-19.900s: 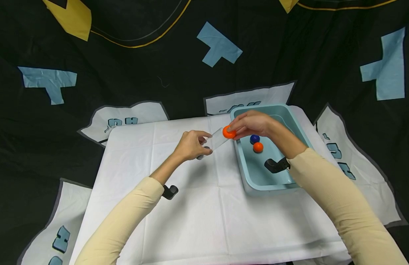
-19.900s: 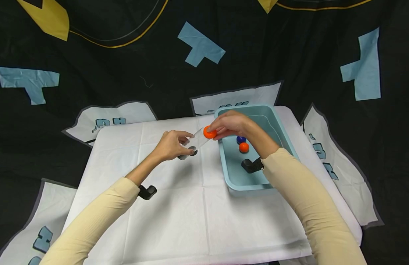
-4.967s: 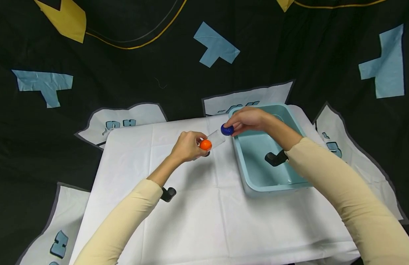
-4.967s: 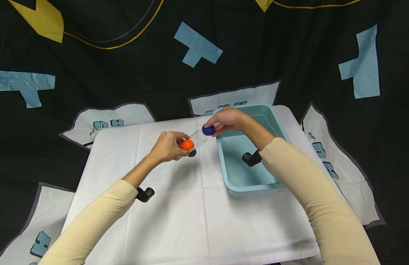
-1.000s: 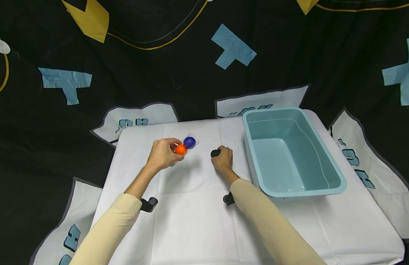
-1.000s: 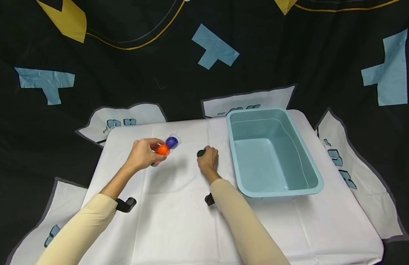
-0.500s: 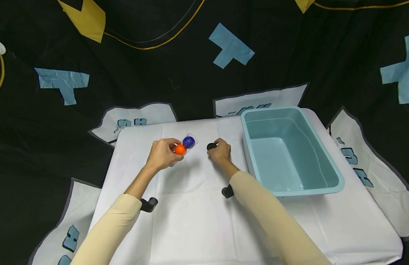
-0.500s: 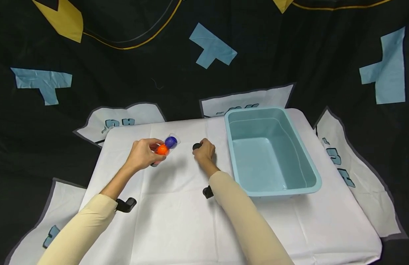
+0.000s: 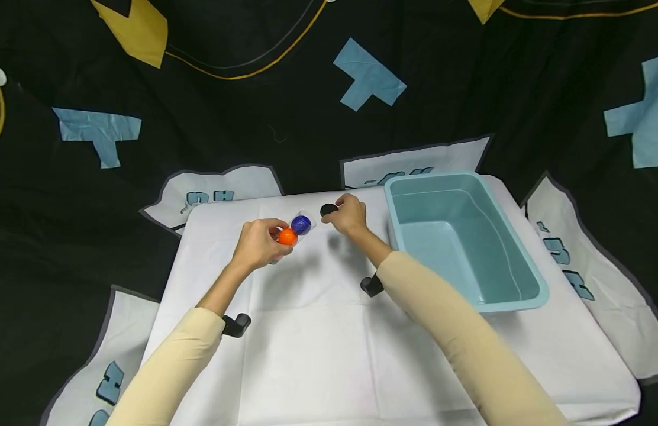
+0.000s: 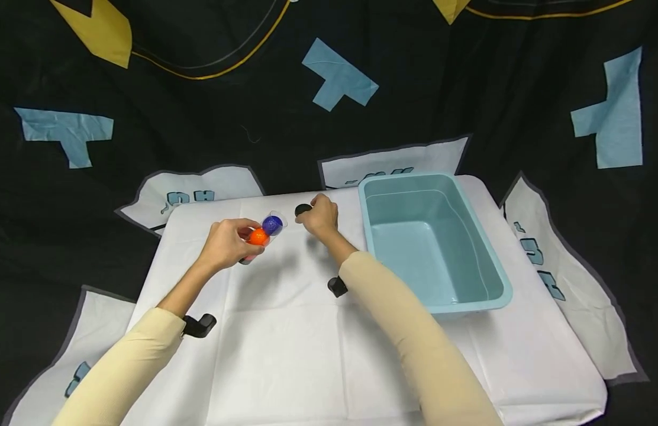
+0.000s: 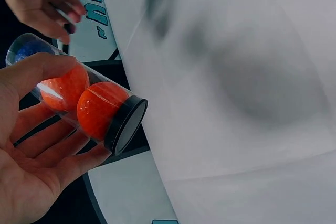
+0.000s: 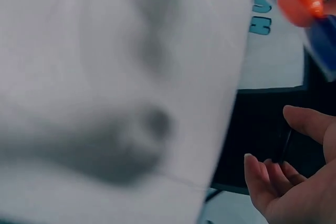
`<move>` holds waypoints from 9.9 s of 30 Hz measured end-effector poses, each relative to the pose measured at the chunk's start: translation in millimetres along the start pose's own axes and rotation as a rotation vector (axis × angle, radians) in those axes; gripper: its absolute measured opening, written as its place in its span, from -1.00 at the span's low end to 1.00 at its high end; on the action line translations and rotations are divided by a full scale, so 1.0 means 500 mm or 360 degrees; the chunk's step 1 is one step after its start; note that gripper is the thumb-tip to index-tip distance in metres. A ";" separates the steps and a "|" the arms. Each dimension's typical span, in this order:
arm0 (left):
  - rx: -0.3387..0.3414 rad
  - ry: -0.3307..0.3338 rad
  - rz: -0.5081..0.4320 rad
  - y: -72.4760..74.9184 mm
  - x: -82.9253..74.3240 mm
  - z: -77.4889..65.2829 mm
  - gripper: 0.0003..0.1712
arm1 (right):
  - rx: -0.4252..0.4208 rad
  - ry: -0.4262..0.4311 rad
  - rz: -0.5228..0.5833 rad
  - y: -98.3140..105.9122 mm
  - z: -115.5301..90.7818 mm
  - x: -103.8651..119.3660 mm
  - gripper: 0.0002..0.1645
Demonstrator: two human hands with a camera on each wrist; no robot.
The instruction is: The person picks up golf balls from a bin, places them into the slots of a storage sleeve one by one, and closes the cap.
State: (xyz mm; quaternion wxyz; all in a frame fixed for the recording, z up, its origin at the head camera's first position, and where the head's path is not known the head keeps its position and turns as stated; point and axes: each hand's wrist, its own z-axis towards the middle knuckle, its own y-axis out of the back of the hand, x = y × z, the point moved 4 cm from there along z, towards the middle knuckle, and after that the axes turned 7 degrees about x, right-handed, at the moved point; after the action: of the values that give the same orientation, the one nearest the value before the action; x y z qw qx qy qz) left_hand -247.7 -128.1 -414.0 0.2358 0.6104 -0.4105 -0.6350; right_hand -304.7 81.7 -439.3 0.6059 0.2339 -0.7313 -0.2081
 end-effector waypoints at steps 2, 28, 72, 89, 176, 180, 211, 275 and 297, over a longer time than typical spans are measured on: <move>0.0000 -0.0004 0.0001 -0.001 -0.003 0.002 -0.46 | 0.0034 0.0059 -0.0004 0.016 -0.006 0.013 -0.42; 0.0061 -0.0081 -0.0057 -0.041 -0.051 0.022 -0.51 | 0.0488 0.0249 -0.0231 0.122 -0.057 0.024 -0.47; 0.0125 -0.0193 -0.0030 -0.065 -0.105 0.036 -0.53 | 0.0833 0.0058 0.0254 0.121 -0.061 -0.009 -0.42; 0.0092 -0.0206 -0.0026 -0.069 -0.104 0.040 -0.52 | 0.0939 -0.0065 0.0461 0.129 -0.054 -0.012 -0.53; -0.0247 0.0190 -0.0363 -0.192 0.077 0.028 -0.51 | 0.0706 -0.0438 0.0862 -0.055 -0.011 -0.065 -0.56; -0.0252 0.0170 -0.0358 -0.193 0.077 0.029 -0.50 | 0.0675 -0.0429 0.0848 -0.053 -0.010 -0.066 -0.57; -0.0257 0.0169 -0.0330 -0.183 0.076 0.035 -0.50 | 0.0706 -0.0475 0.0886 -0.058 0.001 -0.063 -0.55; -0.0283 0.0153 -0.0317 -0.192 0.082 0.035 -0.47 | 0.0634 -0.0494 0.1053 -0.066 -0.009 -0.073 -0.51; -0.0222 0.0134 -0.0240 -0.195 0.070 0.040 -0.47 | 0.0746 -0.0476 0.0690 -0.042 0.004 -0.065 -0.56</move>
State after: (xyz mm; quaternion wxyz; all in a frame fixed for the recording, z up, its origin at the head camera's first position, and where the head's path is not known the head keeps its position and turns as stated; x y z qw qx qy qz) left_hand -252.5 -97.5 -515.1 0.2462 0.6478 -0.3079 -0.6518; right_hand -299.9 84.0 -477.8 0.4521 0.1729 -0.8725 0.0668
